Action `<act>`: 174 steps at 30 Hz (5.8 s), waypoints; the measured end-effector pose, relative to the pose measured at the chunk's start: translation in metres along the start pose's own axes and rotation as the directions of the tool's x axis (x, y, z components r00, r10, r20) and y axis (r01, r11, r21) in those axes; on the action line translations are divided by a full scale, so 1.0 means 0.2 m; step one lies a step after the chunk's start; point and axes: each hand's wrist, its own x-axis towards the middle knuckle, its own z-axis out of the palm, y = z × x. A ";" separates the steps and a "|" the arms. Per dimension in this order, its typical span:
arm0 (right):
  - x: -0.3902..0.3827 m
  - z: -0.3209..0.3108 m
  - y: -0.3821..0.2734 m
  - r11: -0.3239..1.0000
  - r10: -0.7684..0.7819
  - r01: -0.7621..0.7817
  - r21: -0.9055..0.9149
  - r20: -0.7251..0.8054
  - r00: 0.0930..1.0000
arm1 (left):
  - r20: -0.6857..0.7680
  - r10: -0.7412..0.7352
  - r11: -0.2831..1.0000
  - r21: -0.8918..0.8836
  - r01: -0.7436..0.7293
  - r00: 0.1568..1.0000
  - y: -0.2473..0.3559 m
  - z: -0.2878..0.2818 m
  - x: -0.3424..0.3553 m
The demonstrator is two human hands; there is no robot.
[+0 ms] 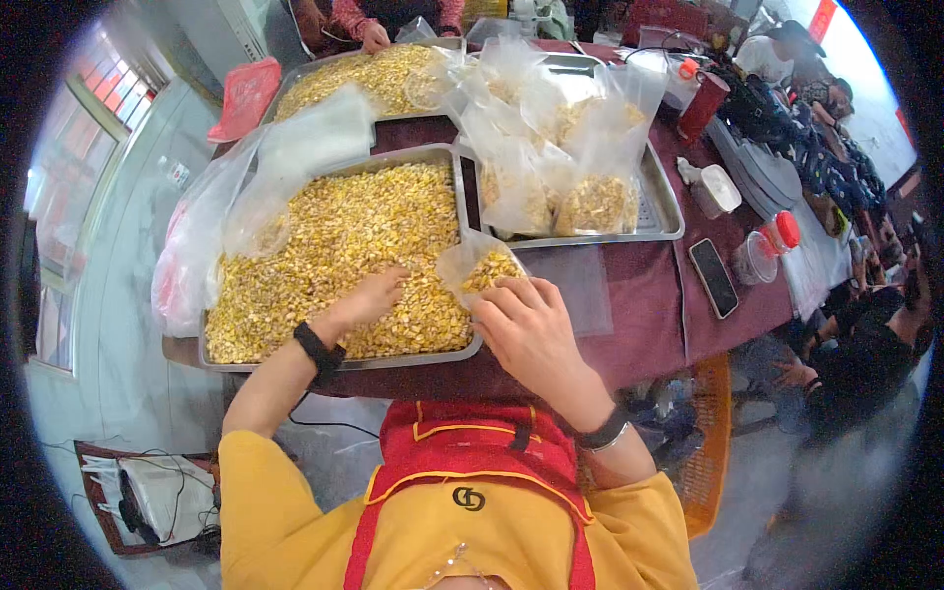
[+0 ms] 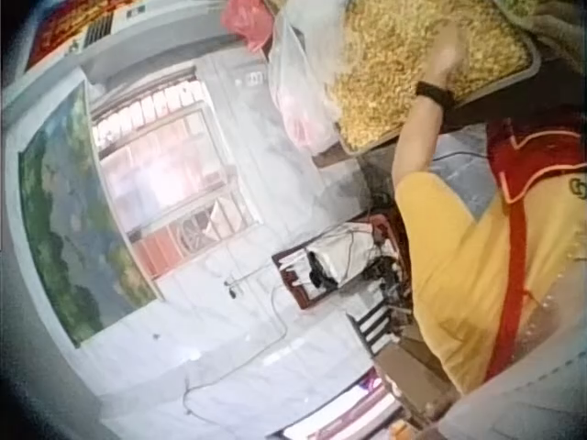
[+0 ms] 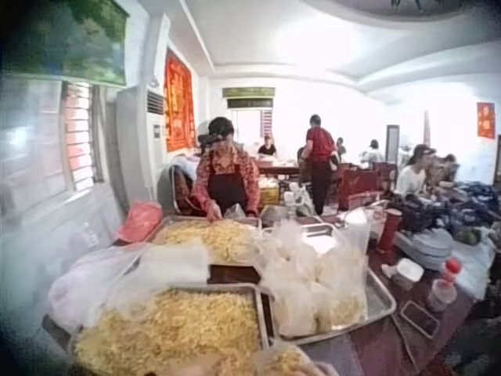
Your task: The person fills a plastic bag with corn kernels by hand from a metal tray and places it onto another tray before picking up a new bag to repeat the process.
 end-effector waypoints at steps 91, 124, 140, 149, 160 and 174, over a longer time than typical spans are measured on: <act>-0.09 0.03 0.00 0.999 0.027 -0.025 -0.033 0.047 0.999 | 0.255 0.014 0.978 -0.206 0.040 0.967 1.08 -0.41 0.36; -0.05 -0.04 0.07 0.996 0.086 -0.086 -0.033 -0.009 0.996 | 0.237 -0.065 0.498 -0.834 0.238 0.969 1.11 -0.48 0.42; -0.09 0.00 0.04 0.999 0.036 -0.035 0.006 -0.023 0.999 | 0.026 0.260 0.842 -0.495 -0.214 0.965 1.07 -0.32 0.39; -0.09 -0.03 0.02 0.997 0.080 -0.080 0.010 0.010 0.997 | 0.077 -0.158 0.514 -0.845 0.149 0.984 0.75 -0.44 0.25; -0.03 0.01 0.00 0.999 0.043 -0.043 0.012 0.022 0.999 | 0.305 -0.013 0.906 0.406 -0.118 0.952 0.48 -0.02 0.08; -0.13 0.06 -0.01 0.999 0.013 -0.013 -0.031 -0.012 1.000 | 0.265 -0.084 0.916 0.399 -0.030 0.961 0.41 -0.11 0.04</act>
